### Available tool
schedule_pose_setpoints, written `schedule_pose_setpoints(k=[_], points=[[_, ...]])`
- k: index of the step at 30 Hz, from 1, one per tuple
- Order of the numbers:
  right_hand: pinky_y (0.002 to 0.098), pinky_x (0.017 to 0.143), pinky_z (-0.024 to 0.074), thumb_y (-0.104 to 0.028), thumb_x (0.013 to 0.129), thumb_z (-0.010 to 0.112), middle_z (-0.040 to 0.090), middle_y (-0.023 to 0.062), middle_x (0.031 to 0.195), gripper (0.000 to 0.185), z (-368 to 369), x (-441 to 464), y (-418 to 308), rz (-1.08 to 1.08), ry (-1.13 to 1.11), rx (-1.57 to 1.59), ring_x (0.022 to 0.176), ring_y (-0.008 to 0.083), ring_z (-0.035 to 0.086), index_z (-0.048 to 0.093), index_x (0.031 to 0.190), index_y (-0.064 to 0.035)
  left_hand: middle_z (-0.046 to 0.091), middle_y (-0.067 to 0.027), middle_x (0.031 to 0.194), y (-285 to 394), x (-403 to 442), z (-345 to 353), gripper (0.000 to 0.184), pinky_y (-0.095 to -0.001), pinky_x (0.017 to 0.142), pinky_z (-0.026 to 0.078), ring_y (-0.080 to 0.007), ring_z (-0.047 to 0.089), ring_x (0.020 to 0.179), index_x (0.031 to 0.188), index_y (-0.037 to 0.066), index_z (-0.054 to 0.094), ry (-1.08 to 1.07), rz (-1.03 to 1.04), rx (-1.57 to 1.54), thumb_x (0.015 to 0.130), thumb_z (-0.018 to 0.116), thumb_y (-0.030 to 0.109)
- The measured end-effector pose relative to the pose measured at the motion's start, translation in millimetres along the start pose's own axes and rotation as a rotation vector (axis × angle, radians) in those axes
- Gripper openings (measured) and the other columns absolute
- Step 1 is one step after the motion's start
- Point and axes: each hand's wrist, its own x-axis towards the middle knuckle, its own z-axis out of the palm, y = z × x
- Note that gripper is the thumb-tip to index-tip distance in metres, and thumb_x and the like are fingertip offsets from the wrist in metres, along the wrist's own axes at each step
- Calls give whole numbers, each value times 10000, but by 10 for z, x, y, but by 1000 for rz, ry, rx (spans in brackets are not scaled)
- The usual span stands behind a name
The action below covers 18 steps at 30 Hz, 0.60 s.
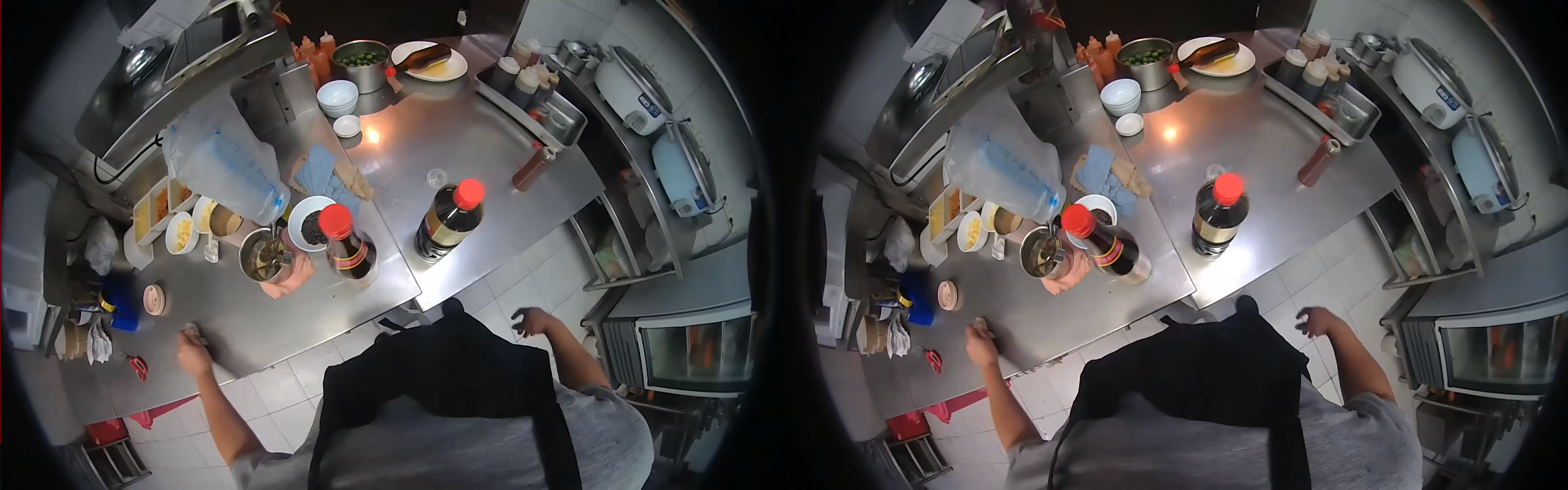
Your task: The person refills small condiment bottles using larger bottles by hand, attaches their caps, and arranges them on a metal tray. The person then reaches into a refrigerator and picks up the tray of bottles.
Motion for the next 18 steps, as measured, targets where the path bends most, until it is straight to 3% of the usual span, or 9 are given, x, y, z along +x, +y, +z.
schedule_pose_setpoints(k=[1,2,4,5,8,11,13,15,18], points=[[301,524,516,-87,823,666,707,115,833,402,-75,-143,-807,204,-14,23,637,169,666,554,1207,-44,658,-218,901,381,-185,-238,224,-484,687,496,-403,639,814,997,33,616,-38,-23,31,913,544,228],[295,519,510,-87,845,637,693,101,804,343,-153,-252,-1404,156,51,-64,607,160,644,568,1177,-39,658,-210,896,620,-351,-311,216,-482,686,494,-396,639,806,990,32,620,-14,-16,-31,916,539,217],[267,546,497,-87,840,610,627,52,720,268,-563,-359,-1998,-81,164,-94,580,125,592,597,1106,-66,659,-191,857,1034,-614,-381,216,-448,678,502,-365,648,770,932,31,616,-41,-66,-154,912,564,240],[261,550,487,-69,824,601,603,18,694,221,-829,-383,-2189,-329,254,-46,583,103,572,610,1045,-72,658,-182,845,1313,-712,-479,216,-433,686,505,-351,650,768,909,28,614,-81,-113,-261,904,586,242],[234,556,451,-49,834,599,557,-35,685,146,-1605,-622,-2906,-549,635,-94,621,62,545,623,975,-81,657,-167,895,1961,-921,-553,247,-406,754,500,-334,646,830,977,22,579,-9,61,-391,831,693,186],[233,604,456,-29,831,624,556,-29,710,169,-1976,-488,-3409,-795,514,-46,664,72,534,625,993,-77,538,-183,1214,2328,-1073,-598,575,-413,892,464,-350,548,1093,1220,44,494,-128,18,-545,726,782,103],[269,737,496,-20,811,640,615,33,884,294,-1848,-148,-3671,-823,416,-379,816,140,604,612,1098,-80,417,-194,1370,2708,-1248,-902,730,-422,944,442,-363,469,1207,1327,65,431,-62,31,-535,698,801,92],[331,916,469,-8,785,655,598,95,1127,453,-1725,609,-3672,-1095,224,-563,1070,238,581,578,1217,-116,319,-197,1430,2927,-1474,-1091,769,-433,963,432,-369,410,1258,1370,81,403,102,31,-399,710,797,108],[401,1014,406,-78,761,678,511,128,1297,578,-1401,1490,-3559,-1128,328,-963,1249,327,454,518,1312,-150,274,-197,1454,3365,-1804,-1516,792,-431,960,433,-352,387,1285,1397,86,371,251,25,-300,725,789,114]])
